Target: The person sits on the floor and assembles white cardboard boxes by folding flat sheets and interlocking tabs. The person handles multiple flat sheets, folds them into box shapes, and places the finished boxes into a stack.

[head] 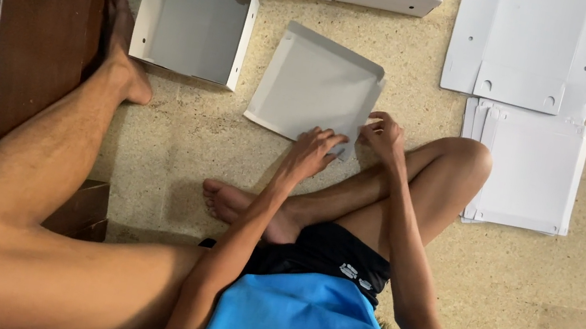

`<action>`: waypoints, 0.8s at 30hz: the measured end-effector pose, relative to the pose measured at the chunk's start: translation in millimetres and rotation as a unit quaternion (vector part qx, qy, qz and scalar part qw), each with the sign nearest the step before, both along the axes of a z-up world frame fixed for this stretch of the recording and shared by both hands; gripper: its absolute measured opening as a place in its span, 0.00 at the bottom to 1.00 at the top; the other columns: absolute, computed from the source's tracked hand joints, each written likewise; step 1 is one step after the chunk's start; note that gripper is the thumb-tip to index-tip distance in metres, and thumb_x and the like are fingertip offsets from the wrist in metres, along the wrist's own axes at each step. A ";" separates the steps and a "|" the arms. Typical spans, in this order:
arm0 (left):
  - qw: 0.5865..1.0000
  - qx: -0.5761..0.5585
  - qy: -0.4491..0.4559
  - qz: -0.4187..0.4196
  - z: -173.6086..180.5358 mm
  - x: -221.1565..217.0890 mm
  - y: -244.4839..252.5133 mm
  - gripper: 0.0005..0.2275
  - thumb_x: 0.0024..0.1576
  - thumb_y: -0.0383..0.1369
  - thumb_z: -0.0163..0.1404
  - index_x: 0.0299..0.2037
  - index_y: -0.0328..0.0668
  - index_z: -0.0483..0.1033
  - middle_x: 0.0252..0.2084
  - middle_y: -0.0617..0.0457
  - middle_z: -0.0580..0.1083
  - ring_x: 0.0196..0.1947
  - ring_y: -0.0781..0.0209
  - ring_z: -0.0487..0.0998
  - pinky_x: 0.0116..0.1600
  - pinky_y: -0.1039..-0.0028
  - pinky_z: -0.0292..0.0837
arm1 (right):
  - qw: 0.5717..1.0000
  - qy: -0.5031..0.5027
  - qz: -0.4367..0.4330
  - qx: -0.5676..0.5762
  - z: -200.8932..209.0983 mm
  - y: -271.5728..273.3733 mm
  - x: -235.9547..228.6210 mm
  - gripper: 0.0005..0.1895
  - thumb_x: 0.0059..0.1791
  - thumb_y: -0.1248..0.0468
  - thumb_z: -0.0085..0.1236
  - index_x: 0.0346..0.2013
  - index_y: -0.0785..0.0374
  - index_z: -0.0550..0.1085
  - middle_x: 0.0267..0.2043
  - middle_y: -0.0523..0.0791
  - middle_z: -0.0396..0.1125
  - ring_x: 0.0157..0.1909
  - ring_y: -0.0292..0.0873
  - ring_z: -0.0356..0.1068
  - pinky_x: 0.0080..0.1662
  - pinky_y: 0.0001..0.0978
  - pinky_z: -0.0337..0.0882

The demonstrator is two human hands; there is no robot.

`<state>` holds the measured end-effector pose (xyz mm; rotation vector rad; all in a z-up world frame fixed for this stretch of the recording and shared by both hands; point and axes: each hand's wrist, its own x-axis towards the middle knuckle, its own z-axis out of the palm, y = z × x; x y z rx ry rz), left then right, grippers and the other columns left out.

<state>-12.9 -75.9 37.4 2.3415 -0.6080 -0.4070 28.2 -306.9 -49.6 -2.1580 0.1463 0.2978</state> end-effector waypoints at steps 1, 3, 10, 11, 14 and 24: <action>1.000 0.001 -0.003 -0.011 2.6 -1.3 -1.1 0.12 0.57 0.27 0.50 0.51 0.46 0.72 0.41 0.46 0.74 0.44 0.41 0.75 0.47 0.50 0.73 | 1.000 0.003 -0.007 0.017 -4.1 0.8 -1.0 0.16 0.47 0.64 0.59 0.49 0.58 0.72 0.33 0.49 0.73 0.34 0.47 0.76 0.39 0.38 0.74; 1.000 0.001 -0.006 -0.022 -1.4 -2.2 -5.6 0.15 0.59 0.24 0.46 0.55 0.49 0.71 0.44 0.45 0.73 0.44 0.41 0.75 0.46 0.49 0.73 | 0.999 0.007 -0.014 0.034 -1.7 7.4 -4.2 0.16 0.46 0.65 0.59 0.49 0.59 0.73 0.33 0.48 0.73 0.35 0.46 0.76 0.39 0.38 0.74; 0.996 -0.089 0.003 0.001 -16.5 -3.8 -3.3 0.06 0.58 0.25 0.50 0.44 0.40 0.76 0.38 0.47 0.75 0.42 0.43 0.78 0.46 0.56 0.76 | 0.996 0.024 -0.050 0.075 13.4 29.0 -24.1 0.26 0.46 0.69 0.57 0.59 0.58 0.67 0.39 0.53 0.70 0.41 0.52 0.75 0.46 0.46 0.73; 0.995 -0.102 0.003 0.007 -16.3 -2.4 -0.6 0.06 0.58 0.27 0.51 0.43 0.41 0.76 0.37 0.49 0.76 0.42 0.46 0.78 0.46 0.59 0.77 | 0.995 0.019 -0.045 0.087 16.1 31.0 -24.9 0.27 0.47 0.70 0.56 0.62 0.60 0.64 0.39 0.56 0.70 0.42 0.55 0.74 0.47 0.48 0.73; 0.991 -0.106 0.076 0.032 -18.1 -2.2 -0.9 0.07 0.59 0.27 0.51 0.45 0.38 0.77 0.39 0.45 0.76 0.42 0.42 0.79 0.49 0.56 0.77 | 0.995 0.030 -0.021 0.098 62.2 47.5 -37.9 0.30 0.48 0.73 0.50 0.66 0.64 0.59 0.38 0.64 0.68 0.44 0.65 0.72 0.49 0.51 0.72; 0.983 -0.137 0.110 0.049 -5.2 4.8 3.2 0.09 0.59 0.25 0.51 0.47 0.31 0.75 0.40 0.38 0.76 0.44 0.36 0.78 0.51 0.48 0.75 | 0.991 0.040 -0.039 0.125 42.7 46.7 -49.3 0.36 0.43 0.75 0.57 0.65 0.63 0.58 0.38 0.57 0.69 0.39 0.56 0.74 0.43 0.47 0.74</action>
